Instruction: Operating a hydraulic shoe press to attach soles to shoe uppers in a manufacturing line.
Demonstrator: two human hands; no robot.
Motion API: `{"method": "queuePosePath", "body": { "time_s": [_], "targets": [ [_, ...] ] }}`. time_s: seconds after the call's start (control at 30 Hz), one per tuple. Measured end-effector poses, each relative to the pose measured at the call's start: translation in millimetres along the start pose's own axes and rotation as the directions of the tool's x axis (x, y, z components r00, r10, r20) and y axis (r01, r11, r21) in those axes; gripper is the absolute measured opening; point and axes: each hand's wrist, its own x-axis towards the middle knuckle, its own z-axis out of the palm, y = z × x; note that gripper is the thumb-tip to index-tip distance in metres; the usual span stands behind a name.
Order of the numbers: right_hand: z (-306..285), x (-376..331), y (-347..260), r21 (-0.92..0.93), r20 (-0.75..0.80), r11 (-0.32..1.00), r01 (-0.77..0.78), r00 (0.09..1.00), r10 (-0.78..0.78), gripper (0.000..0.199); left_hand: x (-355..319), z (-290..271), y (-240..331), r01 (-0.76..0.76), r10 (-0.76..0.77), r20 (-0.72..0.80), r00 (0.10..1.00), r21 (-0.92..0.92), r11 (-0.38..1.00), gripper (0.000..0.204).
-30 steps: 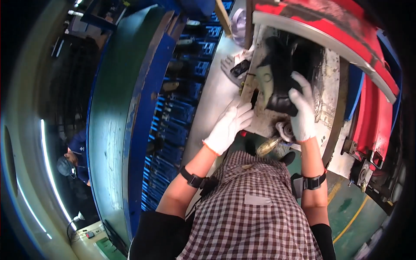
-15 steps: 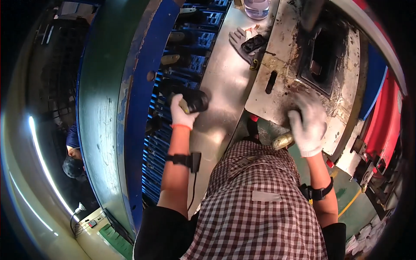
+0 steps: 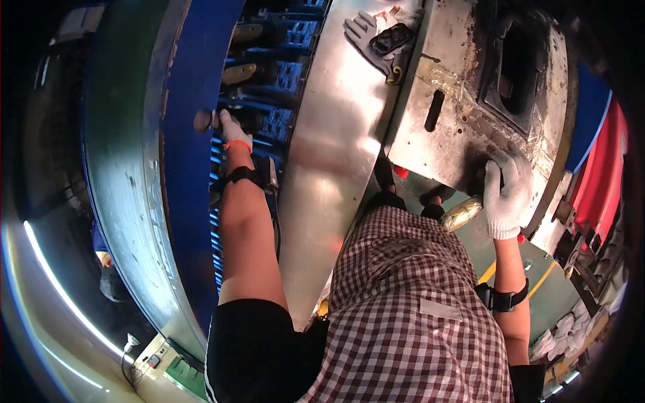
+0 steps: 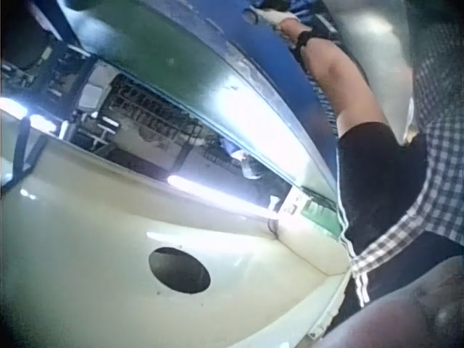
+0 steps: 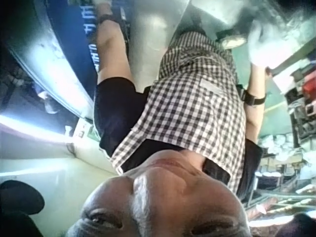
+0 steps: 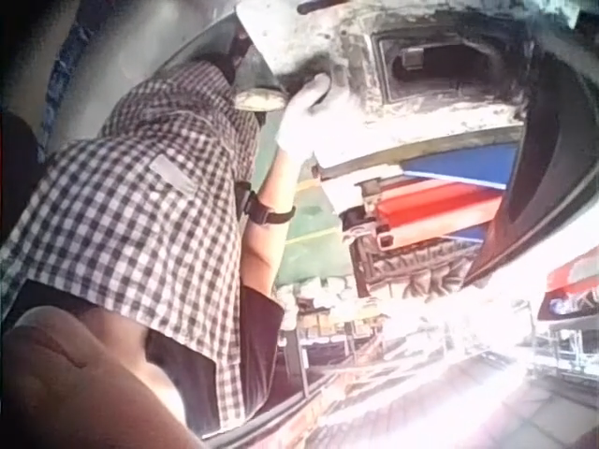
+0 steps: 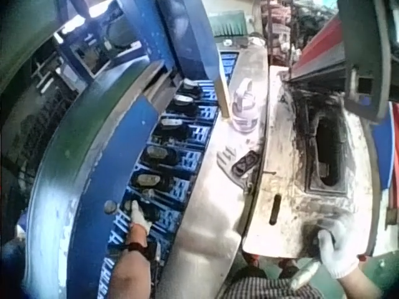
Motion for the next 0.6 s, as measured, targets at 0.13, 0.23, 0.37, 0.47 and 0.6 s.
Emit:
{"method": "queuePosePath", "body": {
  "time_s": [0.13, 0.23, 0.37, 0.47, 0.6],
  "targets": [
    [0, -1, 0, -0.008, 0.011, 1.000, -0.008, 1.000, 0.008, 0.021, -23, -32, -20, -0.174, 0.204, -0.094, 0.974, 0.259, 0.950, 0.095],
    [0, -3, 2, -0.015, 0.043, 1.000, -0.014, 0.999, 0.015, 0.021, -42, -92, -48, -0.532, 0.787, -0.260, 0.560, 0.616, 0.581, 0.073],
    [3, -5, 5, -0.036, 0.046, 0.999, -0.003, 0.999, 0.005, 0.021, -27, -178, -62, -0.402, 0.550, -0.560, 0.619, 0.376, 0.835, 0.073],
    [4, -6, 5, -0.049, 0.062, 0.999, -0.014, 0.998, 0.017, 0.021, 0, -221, -56, -0.097, 0.003, -0.329, 0.944, -0.270, 0.958, 0.078],
    [4, -6, 6, -0.053, 0.094, 0.998, -0.023, 0.995, 0.028, 0.021, 53, -247, -49, 0.182, -0.243, -0.213, 0.946, -0.269, 0.946, 0.071]
  ]
}}
